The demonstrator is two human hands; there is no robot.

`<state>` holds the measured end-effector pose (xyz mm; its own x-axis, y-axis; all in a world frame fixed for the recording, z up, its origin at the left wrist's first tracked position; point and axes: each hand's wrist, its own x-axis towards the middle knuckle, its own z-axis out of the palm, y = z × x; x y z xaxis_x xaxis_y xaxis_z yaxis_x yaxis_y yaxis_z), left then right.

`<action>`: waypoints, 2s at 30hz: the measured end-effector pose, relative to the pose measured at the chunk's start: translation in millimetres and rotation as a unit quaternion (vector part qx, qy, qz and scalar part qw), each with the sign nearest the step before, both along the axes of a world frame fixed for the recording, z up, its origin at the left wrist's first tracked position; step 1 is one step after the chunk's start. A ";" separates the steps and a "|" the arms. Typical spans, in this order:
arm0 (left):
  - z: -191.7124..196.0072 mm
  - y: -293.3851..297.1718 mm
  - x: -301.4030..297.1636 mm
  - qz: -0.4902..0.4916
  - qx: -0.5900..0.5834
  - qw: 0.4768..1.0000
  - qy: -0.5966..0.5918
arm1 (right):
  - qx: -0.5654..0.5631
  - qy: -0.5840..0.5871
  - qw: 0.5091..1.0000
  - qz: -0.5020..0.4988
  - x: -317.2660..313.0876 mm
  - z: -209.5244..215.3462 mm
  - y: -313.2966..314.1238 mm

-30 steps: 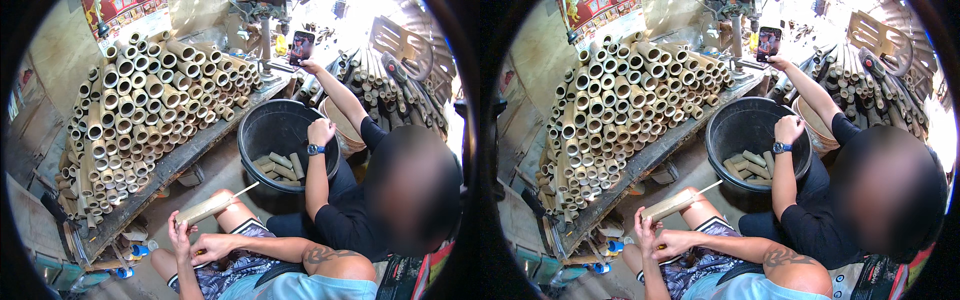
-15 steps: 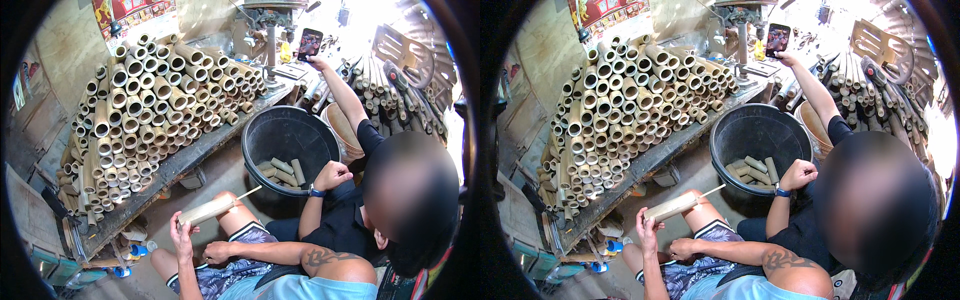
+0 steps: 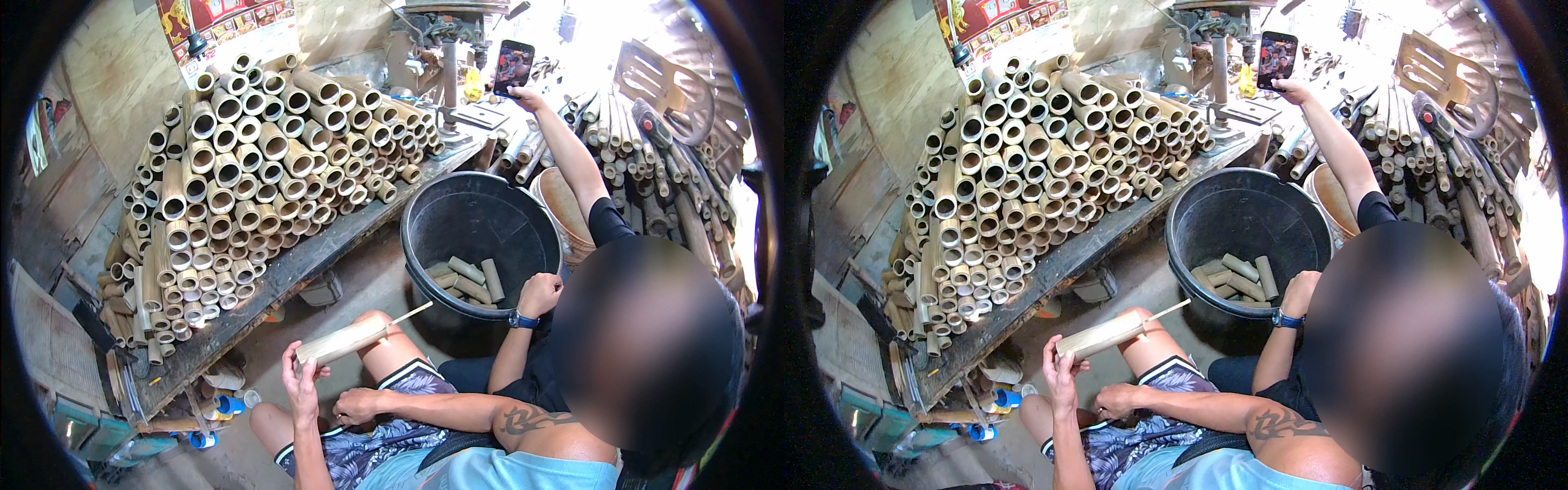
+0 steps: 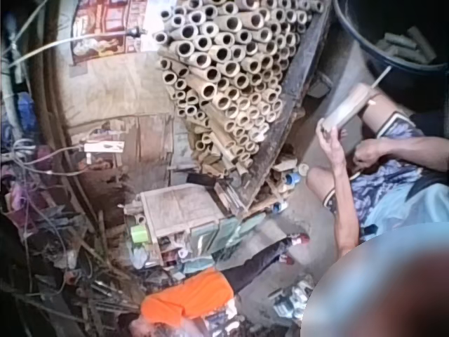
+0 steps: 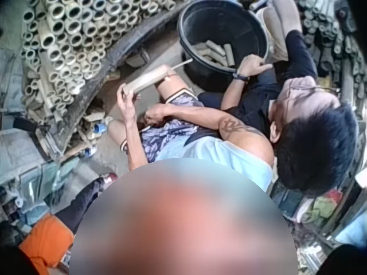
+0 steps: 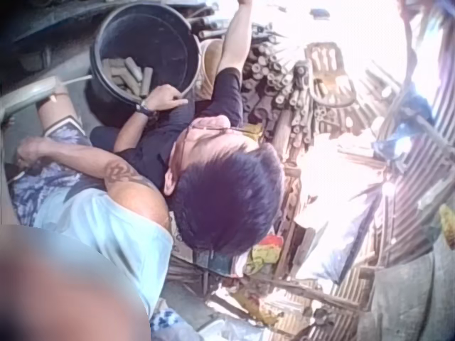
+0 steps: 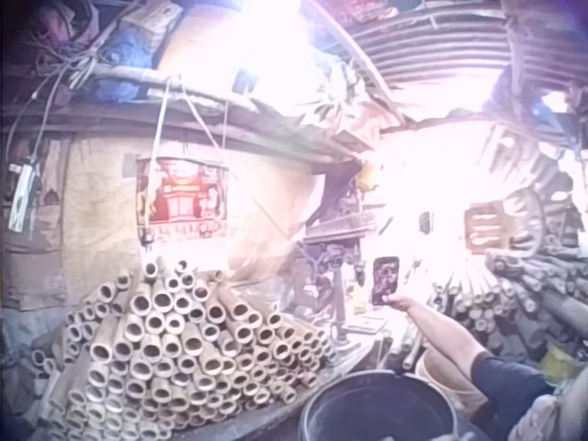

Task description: The person sits on the floor and uses a small knife to carve and smooth the surface of a bamboo tube. They rotate the tube and scrape along its length, occasionally pausing to inspect the work. A second person nearby uses a phone, and a third person in an orange shirt stands nearby.

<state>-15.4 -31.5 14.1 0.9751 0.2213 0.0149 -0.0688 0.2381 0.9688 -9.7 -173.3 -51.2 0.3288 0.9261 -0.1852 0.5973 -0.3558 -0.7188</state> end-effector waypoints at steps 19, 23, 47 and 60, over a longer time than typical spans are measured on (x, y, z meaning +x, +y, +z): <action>-2.9 1.9 2.4 -0.008 0.004 1.000 -0.007 | -0.005 -0.001 1.000 -0.014 3.0 16.2 -1.8; -1.8 1.4 2.5 -0.004 0.004 1.000 -0.007 | -0.012 -0.002 1.000 -0.009 3.1 15.1 -1.4; -11.1 13.6 6.3 -0.028 -0.031 0.999 0.020 | 0.203 0.006 0.976 -0.072 34.7 120.5 -56.5; -7.9 9.6 10.7 -0.011 -0.041 0.999 0.024 | 0.392 0.163 0.821 -0.381 102.8 108.1 -96.3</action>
<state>-4.7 -22.0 6.2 0.9790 0.1978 -0.0493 -0.0165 0.3181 0.9479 93.1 -269.6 56.9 0.9198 0.3501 0.1769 0.1463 0.1123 -0.9828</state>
